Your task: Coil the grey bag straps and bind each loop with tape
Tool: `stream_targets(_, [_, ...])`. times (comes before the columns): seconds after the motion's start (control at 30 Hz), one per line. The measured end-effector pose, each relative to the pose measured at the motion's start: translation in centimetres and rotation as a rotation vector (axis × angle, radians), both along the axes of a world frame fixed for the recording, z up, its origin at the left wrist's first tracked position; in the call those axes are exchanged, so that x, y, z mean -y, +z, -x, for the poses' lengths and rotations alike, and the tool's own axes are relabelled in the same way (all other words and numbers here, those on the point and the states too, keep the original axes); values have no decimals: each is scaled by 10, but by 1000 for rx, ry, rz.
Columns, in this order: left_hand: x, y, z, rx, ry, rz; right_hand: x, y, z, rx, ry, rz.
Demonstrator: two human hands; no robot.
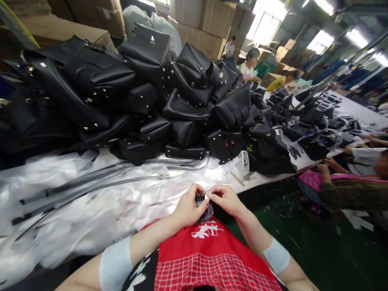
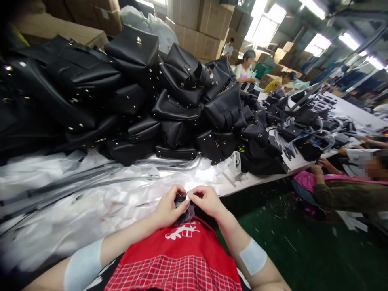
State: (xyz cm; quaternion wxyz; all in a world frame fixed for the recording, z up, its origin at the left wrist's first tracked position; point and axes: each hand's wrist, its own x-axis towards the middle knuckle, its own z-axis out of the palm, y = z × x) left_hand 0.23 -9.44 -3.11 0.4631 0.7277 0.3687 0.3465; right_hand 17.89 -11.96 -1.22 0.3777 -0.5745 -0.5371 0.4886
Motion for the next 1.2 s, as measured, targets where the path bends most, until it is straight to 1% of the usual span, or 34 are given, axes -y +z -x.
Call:
stream_targets(0.13, [1, 2, 0, -4, -58, -11, -3, -6, -4, -75, 25, 102])
stream_targets(0.2, [0, 2, 0, -2, -69, -9, -4, -8, -5, -80, 27, 110])
stream_targets(0.23, [-1, 2, 0, -11, -65, 0, -3, -8, -5, -59, 27, 91])
stream_targets(0.3, [-4, 0, 0, -53, -70, 57, 0, -5, -5, 53, 34, -13])
stream_targets(0.33, [-5, -1, 0, -71, -77, 122, 4, -3, -4, 138, 59, -95])
stream_targets(0.4, [-9, -3, 1, -45, -118, 337, 12, 1, -4, 336, 153, -284])
stream_targets(0.47, [-13, -5, 2, 95, -184, 621, 22, 1, -4, 504, 243, -451])
stream_targets(0.5, [-13, -6, 2, 189, -206, 751, 26, 0, -5, 563, 263, -511])
stream_targets(0.53, [-14, -6, 1, 278, -217, 850, 30, -2, -6, 607, 266, -557])
stream_targets(0.57, [-14, -7, 0, 343, -216, 910, 32, -4, -6, 635, 262, -593])
stream_targets(0.63, [-15, -6, -5, 382, -168, 936, 34, -6, -8, 649, 261, -634])
stream_targets(0.7, [-16, -5, -12, 345, -126, 901, 32, -8, -13, 613, 275, -649])
stream_targets(0.77, [-18, -4, -19, 305, -105, 875, 26, -11, -25, 557, 257, -643])
stream_targets(0.8, [-20, -3, -22, 291, -97, 868, 21, -15, -37, 537, 215, -629])
stream_targets(0.83, [-21, -3, -26, 278, -89, 860, 15, -20, -53, 527, 144, -601])
stream_targets(0.87, [-22, -3, -29, 266, -83, 850, 8, -27, -74, 525, 29, -544])
stream_targets(0.93, [-24, -7, -35, 255, -83, 836, -9, -46, -128, 533, -271, -371])
stream_targets(0.97, [-24, -10, -39, 251, -90, 834, -18, -56, -159, 529, -448, -255])
stream_targets(1.0, [-24, -14, -44, 246, -103, 836, -27, -66, -190, 533, -575, -187])
stream_targets(1.03, [-24, -18, -49, 239, -115, 841, -35, -77, -221, 531, -664, -138])
stream_targets(1.07, [-23, -22, -55, 228, -121, 845, -43, -86, -249, 522, -734, -92])
stream_targets(1.13, [-20, -28, -70, 203, -127, 843, -55, -104, -293, 470, -796, -10])
stream_targets(1.2, [-17, -30, -85, 185, -124, 822, -65, -120, -318, 372, -794, 75])
